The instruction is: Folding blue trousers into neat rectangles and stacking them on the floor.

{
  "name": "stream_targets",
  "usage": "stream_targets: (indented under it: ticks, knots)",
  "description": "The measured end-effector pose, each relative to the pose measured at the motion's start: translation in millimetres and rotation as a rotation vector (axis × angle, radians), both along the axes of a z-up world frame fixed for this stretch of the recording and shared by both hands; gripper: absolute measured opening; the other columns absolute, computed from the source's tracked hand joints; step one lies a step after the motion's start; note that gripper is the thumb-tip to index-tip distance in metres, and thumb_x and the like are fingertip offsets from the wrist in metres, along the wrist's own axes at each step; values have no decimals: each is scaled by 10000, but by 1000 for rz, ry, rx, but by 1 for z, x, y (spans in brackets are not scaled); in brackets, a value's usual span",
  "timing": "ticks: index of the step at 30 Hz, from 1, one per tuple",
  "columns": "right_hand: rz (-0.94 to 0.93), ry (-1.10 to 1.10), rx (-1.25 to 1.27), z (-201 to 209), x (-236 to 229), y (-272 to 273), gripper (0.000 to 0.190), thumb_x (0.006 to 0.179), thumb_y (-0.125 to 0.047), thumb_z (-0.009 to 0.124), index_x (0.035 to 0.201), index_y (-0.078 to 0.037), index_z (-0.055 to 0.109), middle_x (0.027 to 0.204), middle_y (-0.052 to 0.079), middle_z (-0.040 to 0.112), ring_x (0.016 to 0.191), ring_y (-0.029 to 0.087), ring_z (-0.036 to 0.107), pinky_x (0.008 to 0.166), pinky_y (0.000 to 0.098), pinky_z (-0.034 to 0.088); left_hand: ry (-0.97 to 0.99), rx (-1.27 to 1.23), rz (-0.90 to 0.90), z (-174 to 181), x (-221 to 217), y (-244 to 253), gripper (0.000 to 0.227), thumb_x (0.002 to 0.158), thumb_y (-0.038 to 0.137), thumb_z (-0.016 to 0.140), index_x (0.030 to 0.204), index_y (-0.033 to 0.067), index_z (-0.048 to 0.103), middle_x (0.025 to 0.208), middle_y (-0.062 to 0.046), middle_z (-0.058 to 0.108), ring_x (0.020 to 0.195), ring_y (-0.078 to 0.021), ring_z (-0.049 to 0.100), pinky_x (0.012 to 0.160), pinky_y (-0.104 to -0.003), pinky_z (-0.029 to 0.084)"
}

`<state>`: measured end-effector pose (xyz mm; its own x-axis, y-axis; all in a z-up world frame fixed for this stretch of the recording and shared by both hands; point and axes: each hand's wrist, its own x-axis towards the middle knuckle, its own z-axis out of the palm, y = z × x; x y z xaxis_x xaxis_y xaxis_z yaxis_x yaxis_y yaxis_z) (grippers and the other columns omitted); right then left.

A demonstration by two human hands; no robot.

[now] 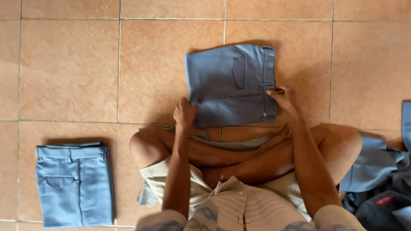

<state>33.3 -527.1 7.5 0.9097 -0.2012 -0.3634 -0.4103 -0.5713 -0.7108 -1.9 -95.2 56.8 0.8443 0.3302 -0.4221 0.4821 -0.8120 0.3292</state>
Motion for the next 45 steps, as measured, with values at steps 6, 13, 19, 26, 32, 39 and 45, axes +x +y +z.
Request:
stream_targets:
  ticks: [6, 13, 19, 26, 32, 39, 45]
  knots:
    - [86, 9, -124, 43, -3, 27, 421, 764, -393, 938, 947, -51, 775, 869, 169, 738, 795, 296, 733, 617, 404, 587, -238, -237, 177, -39, -11, -4, 319, 774, 280, 780, 968, 57, 660, 885, -211, 675, 870, -505, 701, 768, -642, 539]
    - [-5, 492, 502, 69, -81, 141, 663, 934, -434, 670, 1332, 75, 522, 1226, 364, 634, 1038, 455, 709, 848, 555, 597, -569, 347, -63, -26, 86, 10, 500, 882, 186, 733, 1346, 89, 575, 1352, -188, 562, 1219, -387, 588, 1067, -544, 425]
    - [158, 202, -65, 85, -40, 91, 559, 1052, -443, 535, 1352, 28, 517, 1122, 276, 667, 1016, 418, 712, 867, 521, 591, -599, -94, -198, 32, -33, -72, 320, 974, 392, 622, 1172, 146, 678, 1141, -94, 666, 1010, -343, 679, 918, -517, 495]
    - [-58, -178, -407, -35, 14, 51, 501, 872, -687, 709, 1049, -218, 699, 869, 12, 731, 899, 269, 733, 828, 421, 579, -618, -37, -282, 3, -106, -104, 571, 844, 442, 764, 1297, 121, 627, 1404, -158, 515, 1247, -380, 547, 1013, -538, 459]
    - [-120, -296, -464, -26, 10, 61, 326, 973, -501, 650, 1032, -191, 731, 844, 44, 720, 857, 299, 736, 785, 459, 576, -541, 102, -455, 19, -105, -113, 489, 911, 386, 711, 1304, 106, 633, 1398, -186, 488, 1196, -346, 552, 941, -490, 480]
    - [80, -452, -545, -28, 5, 55, 360, 1009, -341, 705, 1280, -130, 596, 1009, 135, 663, 977, 392, 698, 835, 482, 559, -555, -18, -400, 19, -103, -111, 491, 975, 444, 596, 1288, 68, 643, 1400, -207, 462, 1181, -388, 553, 856, -509, 511]
    - [-240, 372, 47, 91, -50, 126, 1192, 889, -905, 413, 1638, -10, 172, 1615, 313, 343, 1489, 413, 363, 1219, 513, 311, -722, -83, 125, -1, -78, -85, 358, 957, 233, 632, 1292, 110, 612, 1489, -251, 398, 1230, -482, 526, 937, -554, 502]
